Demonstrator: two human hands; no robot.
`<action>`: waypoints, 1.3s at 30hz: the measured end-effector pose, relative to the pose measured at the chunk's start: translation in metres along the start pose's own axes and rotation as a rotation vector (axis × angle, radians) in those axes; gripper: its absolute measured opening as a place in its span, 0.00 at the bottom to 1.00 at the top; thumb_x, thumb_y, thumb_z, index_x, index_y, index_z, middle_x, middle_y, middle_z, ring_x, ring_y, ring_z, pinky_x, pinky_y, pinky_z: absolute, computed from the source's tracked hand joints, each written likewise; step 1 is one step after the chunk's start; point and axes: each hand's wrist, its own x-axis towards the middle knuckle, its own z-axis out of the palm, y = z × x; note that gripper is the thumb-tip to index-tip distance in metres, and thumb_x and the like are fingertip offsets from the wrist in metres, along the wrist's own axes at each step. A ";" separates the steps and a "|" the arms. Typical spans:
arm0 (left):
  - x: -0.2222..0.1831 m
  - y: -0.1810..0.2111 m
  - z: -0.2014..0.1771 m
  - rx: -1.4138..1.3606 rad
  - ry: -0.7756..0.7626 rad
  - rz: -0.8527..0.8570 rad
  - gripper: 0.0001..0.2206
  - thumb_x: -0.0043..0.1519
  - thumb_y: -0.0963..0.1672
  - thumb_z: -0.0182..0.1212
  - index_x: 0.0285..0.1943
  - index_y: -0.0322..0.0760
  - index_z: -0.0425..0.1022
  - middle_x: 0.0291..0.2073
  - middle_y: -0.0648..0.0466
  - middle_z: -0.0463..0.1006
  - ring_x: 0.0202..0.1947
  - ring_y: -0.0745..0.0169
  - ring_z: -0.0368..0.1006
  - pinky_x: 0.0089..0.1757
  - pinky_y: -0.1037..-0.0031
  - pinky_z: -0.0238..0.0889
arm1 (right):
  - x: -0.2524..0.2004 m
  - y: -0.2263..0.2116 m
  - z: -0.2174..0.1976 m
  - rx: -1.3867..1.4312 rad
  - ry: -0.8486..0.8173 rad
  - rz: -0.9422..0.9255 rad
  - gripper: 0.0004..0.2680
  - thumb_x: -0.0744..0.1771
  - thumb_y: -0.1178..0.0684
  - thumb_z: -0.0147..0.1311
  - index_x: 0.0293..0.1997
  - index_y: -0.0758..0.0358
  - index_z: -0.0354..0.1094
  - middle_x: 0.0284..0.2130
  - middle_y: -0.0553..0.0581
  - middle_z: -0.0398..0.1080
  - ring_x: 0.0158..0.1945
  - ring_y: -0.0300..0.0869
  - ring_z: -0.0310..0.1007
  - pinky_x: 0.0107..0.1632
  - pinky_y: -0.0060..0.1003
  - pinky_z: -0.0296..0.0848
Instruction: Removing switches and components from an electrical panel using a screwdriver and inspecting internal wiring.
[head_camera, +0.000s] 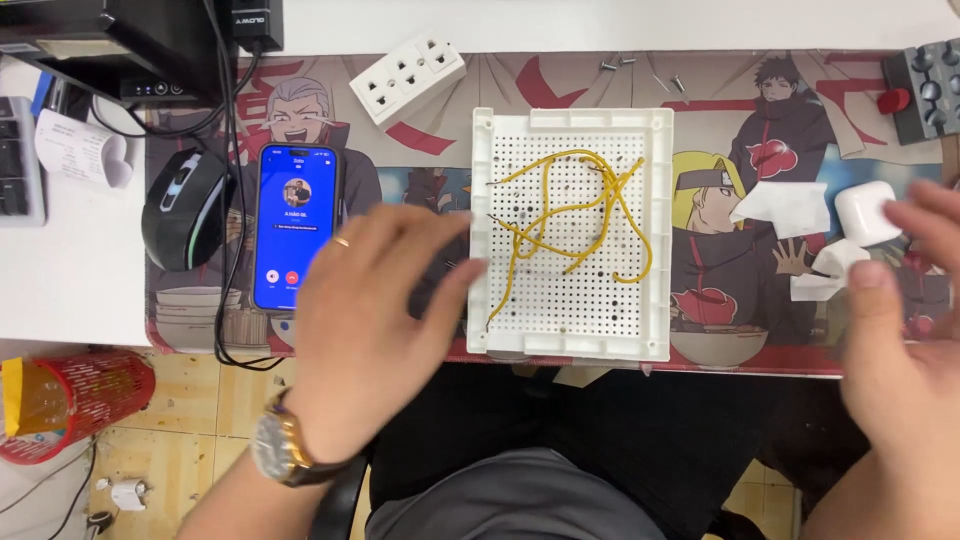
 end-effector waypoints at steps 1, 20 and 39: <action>-0.004 0.007 0.007 0.065 -0.017 0.000 0.15 0.70 0.51 0.58 0.57 0.44 0.82 0.44 0.56 0.81 0.46 0.53 0.77 0.45 0.59 0.66 | 0.009 -0.019 -0.002 -0.029 -0.023 -0.129 0.13 0.79 0.64 0.50 0.70 0.91 0.69 0.71 0.86 0.66 0.76 0.73 0.66 0.82 0.62 0.61; -0.001 -0.007 0.052 -0.100 0.067 -0.009 0.05 0.69 0.46 0.64 0.48 0.44 0.80 0.63 0.41 0.70 0.59 0.33 0.71 0.35 0.54 0.73 | 0.084 -0.087 0.078 0.001 -0.352 -0.336 0.14 0.73 0.62 0.53 0.67 0.74 0.70 0.63 0.70 0.74 0.66 0.61 0.72 0.68 0.55 0.66; 0.026 -0.018 0.047 -0.389 -0.153 -0.279 0.20 0.67 0.47 0.61 0.69 0.54 0.68 0.67 0.53 0.67 0.48 0.58 0.78 0.34 0.63 0.76 | 0.089 -0.075 0.076 -0.054 -0.321 -0.292 0.12 0.73 0.61 0.57 0.65 0.72 0.75 0.63 0.67 0.75 0.59 0.57 0.73 0.63 0.52 0.66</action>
